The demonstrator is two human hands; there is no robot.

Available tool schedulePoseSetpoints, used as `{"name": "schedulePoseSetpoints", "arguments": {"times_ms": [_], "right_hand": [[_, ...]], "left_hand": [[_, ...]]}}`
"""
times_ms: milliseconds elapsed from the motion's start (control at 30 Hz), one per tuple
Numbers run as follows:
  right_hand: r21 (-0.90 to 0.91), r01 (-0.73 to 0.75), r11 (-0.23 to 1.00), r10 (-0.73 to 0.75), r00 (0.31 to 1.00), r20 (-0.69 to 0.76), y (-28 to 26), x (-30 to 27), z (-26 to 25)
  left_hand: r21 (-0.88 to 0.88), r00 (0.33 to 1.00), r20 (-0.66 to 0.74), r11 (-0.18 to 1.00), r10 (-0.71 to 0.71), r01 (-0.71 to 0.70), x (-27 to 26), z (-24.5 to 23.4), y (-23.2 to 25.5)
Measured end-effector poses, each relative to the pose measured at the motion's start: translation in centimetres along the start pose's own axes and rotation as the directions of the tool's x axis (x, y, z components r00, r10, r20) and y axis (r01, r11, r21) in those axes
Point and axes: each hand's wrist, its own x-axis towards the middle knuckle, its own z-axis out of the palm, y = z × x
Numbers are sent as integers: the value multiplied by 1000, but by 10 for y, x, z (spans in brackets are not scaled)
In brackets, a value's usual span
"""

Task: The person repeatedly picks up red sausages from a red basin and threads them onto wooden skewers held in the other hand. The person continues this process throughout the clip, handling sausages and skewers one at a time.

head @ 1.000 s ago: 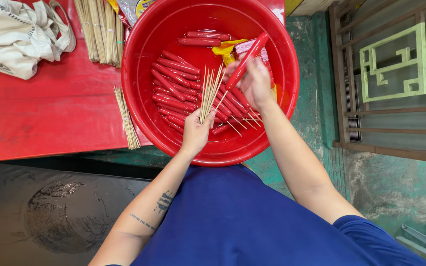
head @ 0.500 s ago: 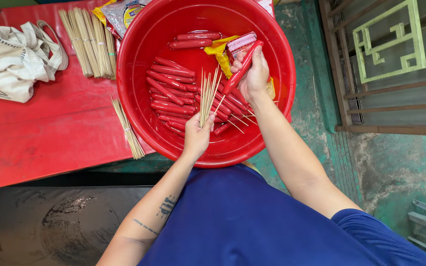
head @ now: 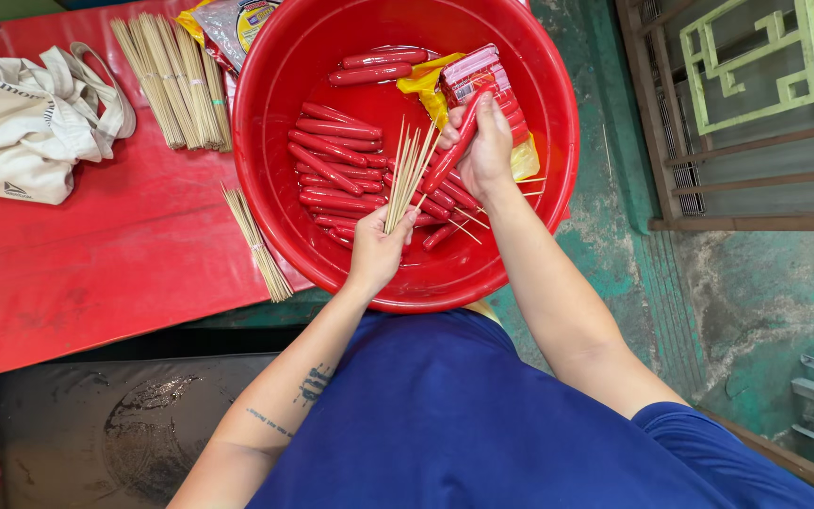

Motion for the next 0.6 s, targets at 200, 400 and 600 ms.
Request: {"name": "schedulePoseSetpoints", "arguments": {"times_ms": [200, 400, 600], "right_hand": [[28, 67, 997, -68, 998, 14, -7, 8, 1], [-91, 21, 996, -18, 999, 35, -11, 9, -7], [-104, -21, 994, 27, 998, 60, -6, 4, -14]], "left_hand": [[44, 998, 9, 997, 65, -65, -9, 11, 15], [266, 997, -50, 963, 66, -50, -13, 21, 28], [185, 985, -150, 981, 79, -50, -10, 49, 14]]}}
